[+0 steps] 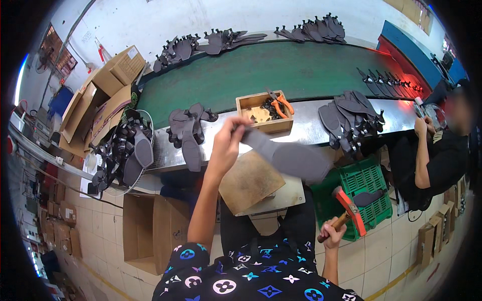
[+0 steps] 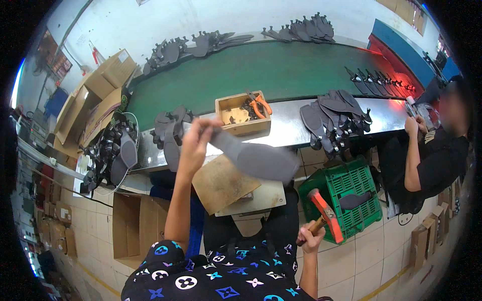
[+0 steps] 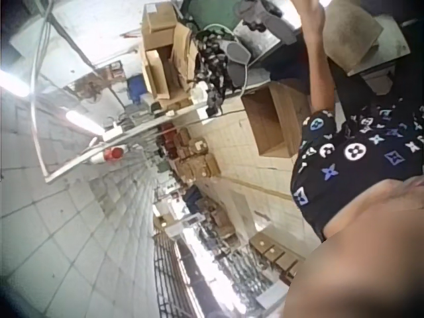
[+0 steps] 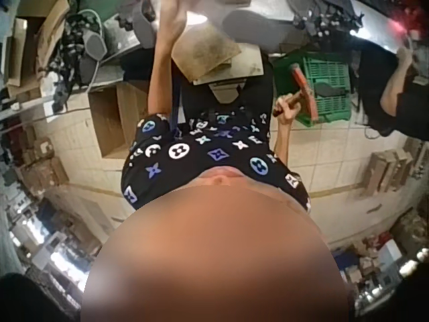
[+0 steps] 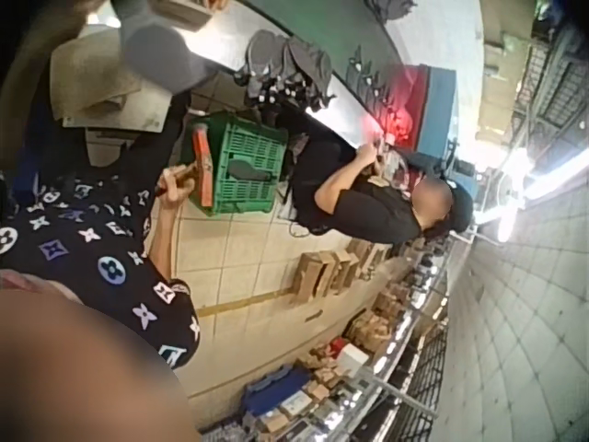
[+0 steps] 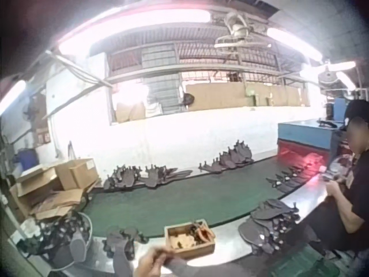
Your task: Hammering and assembling shoe sole components at a manufacturing workstation.
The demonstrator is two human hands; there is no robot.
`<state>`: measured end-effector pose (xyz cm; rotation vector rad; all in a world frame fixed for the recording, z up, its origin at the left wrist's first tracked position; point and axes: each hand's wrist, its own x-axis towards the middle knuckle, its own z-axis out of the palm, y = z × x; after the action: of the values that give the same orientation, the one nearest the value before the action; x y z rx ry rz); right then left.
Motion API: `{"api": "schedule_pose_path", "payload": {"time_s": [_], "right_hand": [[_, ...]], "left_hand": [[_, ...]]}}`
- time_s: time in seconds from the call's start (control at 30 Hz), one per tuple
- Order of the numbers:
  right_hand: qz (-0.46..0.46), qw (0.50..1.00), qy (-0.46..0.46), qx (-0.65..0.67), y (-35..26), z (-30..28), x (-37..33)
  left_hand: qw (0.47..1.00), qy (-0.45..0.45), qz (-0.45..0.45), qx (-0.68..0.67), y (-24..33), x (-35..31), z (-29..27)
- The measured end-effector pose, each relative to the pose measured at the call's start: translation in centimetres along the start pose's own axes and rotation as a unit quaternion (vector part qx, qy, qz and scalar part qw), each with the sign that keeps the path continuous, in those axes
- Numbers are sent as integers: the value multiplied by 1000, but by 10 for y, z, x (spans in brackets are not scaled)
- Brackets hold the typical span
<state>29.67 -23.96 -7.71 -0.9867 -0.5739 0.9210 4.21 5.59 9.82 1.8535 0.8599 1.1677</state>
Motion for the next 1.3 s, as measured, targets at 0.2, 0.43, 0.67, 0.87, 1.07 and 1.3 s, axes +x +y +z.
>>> {"api": "schedule_pose_path", "payload": {"time_s": [0.2,0.43,0.67,0.87,1.07,1.3], "right_hand": [[-8,999,-44,-3,-2,26,-6],[-2,1000,-13,-29,-13,16,-11],[-35,998,43,-8,-7,-6,-11],[-25,999,39,-14,-10,-5,-13],[-35,996,55,-53,-3,-21,-33],[-23,995,69,-62,-6,-29,-39]], "left_hand": [[982,-134,-37,126,-89,-55,-3],[768,302,-133,549,-111,-46,-62],[861,276,-168,393,-128,-46,-81],[840,163,-204,476,-116,-20,-38],[765,258,-81,584,-155,6,-57],[794,54,-25,606,-196,53,-119]]}}
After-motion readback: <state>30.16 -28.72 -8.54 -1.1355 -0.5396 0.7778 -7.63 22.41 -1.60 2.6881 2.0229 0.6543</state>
